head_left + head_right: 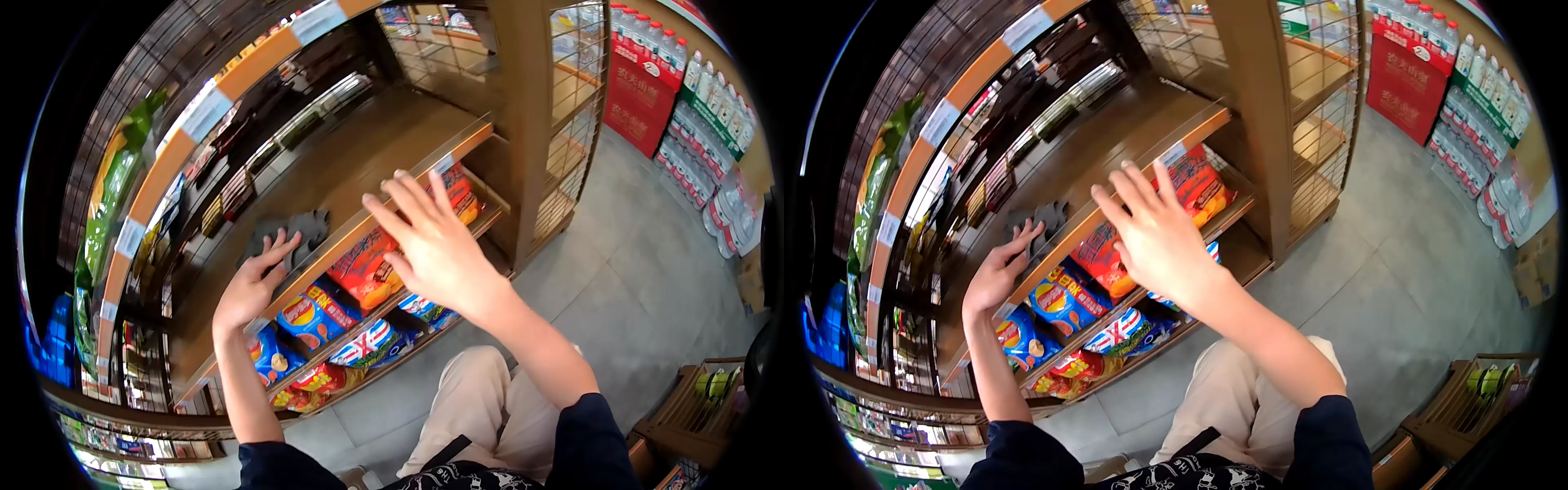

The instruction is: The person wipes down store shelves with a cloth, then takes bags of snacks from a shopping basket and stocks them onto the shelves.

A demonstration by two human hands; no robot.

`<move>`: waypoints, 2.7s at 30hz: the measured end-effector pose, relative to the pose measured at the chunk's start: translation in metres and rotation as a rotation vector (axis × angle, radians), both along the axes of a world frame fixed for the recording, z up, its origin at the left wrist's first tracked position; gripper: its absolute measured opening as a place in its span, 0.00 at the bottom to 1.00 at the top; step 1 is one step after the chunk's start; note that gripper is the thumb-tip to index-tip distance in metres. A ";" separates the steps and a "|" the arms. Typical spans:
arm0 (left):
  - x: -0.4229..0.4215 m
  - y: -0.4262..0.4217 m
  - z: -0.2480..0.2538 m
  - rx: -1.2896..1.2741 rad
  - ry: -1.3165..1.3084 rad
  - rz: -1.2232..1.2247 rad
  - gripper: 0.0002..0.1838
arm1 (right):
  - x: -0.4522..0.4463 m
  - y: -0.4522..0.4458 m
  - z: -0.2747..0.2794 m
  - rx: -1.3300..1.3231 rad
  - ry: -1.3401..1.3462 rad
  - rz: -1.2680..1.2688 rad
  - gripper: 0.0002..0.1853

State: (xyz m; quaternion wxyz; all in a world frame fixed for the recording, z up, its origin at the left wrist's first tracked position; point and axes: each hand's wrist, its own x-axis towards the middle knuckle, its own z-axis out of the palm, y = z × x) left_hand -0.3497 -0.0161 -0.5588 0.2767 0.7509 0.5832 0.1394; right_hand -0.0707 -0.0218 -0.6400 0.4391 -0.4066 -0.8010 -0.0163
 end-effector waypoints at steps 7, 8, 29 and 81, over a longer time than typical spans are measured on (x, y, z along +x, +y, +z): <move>0.048 0.040 0.013 -0.064 0.094 -0.336 0.30 | 0.004 0.002 -0.002 -0.036 0.045 0.029 0.32; 0.058 0.053 0.010 -0.037 0.142 -0.347 0.29 | 0.003 0.002 -0.001 -0.036 0.019 -0.001 0.32; 0.084 0.123 -0.006 0.011 -0.041 -0.570 0.23 | -0.004 -0.006 0.000 -0.044 -0.013 -0.070 0.31; 0.153 0.235 -0.020 0.626 0.314 -0.158 0.17 | -0.013 -0.006 -0.007 -0.009 -0.052 -0.147 0.31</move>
